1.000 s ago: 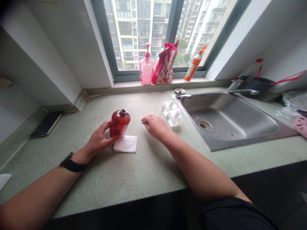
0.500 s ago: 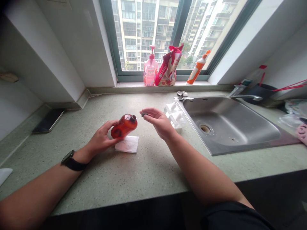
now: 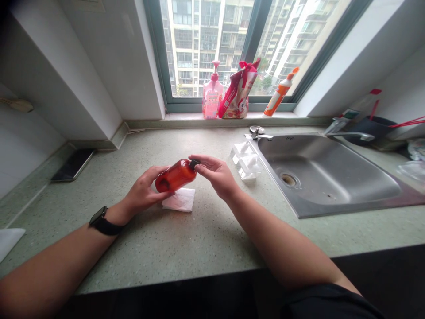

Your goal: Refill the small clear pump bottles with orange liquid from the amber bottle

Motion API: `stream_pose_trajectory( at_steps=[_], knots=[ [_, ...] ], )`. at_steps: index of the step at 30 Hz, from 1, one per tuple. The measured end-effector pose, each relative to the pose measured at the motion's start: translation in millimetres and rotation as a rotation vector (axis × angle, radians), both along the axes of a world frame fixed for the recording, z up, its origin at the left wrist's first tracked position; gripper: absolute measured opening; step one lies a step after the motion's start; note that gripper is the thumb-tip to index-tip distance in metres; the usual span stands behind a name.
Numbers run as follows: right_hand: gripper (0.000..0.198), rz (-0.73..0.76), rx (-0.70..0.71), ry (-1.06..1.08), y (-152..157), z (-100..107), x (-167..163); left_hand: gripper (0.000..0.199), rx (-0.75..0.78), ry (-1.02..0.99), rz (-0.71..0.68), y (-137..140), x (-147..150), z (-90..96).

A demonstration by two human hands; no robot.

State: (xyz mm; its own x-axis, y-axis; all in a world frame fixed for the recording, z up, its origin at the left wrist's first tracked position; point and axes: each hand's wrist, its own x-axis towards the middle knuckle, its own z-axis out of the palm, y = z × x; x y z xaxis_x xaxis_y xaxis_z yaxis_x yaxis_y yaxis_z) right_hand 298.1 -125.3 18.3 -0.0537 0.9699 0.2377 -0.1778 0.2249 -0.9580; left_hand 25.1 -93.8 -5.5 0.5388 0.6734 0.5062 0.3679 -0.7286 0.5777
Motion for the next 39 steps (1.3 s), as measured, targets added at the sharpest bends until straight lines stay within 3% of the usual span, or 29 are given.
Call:
stream_pose_trajectory(
  at_steps=[5,12,17,25,34,39],
  knots=[
    [0.030,-0.017,0.072,0.016,-0.8,1.5,0.6,0.066,-0.073,-0.032,-0.017,-2.8,0.3,4.1],
    [0.029,0.056,0.066,0.138,-3.0,1.8,-2.6,0.065,-0.455,-0.223,-0.193,-4.3,0.1,8.8],
    [0.030,0.110,0.057,0.222,-5.2,0.2,-7.6,0.068,-0.598,-0.253,-0.291,-6.8,0.8,11.6],
    [0.030,0.031,0.159,-0.071,-3.5,10.4,8.0,0.065,-0.552,-0.284,-0.240,-5.0,1.3,10.3],
    [0.023,0.098,0.188,-0.192,-7.0,16.1,14.8,0.068,-0.610,-0.239,-0.275,-0.9,-3.5,9.0],
    [0.029,-0.007,0.273,-0.371,-5.5,15.2,20.7,0.066,-0.592,-0.236,-0.248,-1.7,-2.1,8.9]
  ],
)
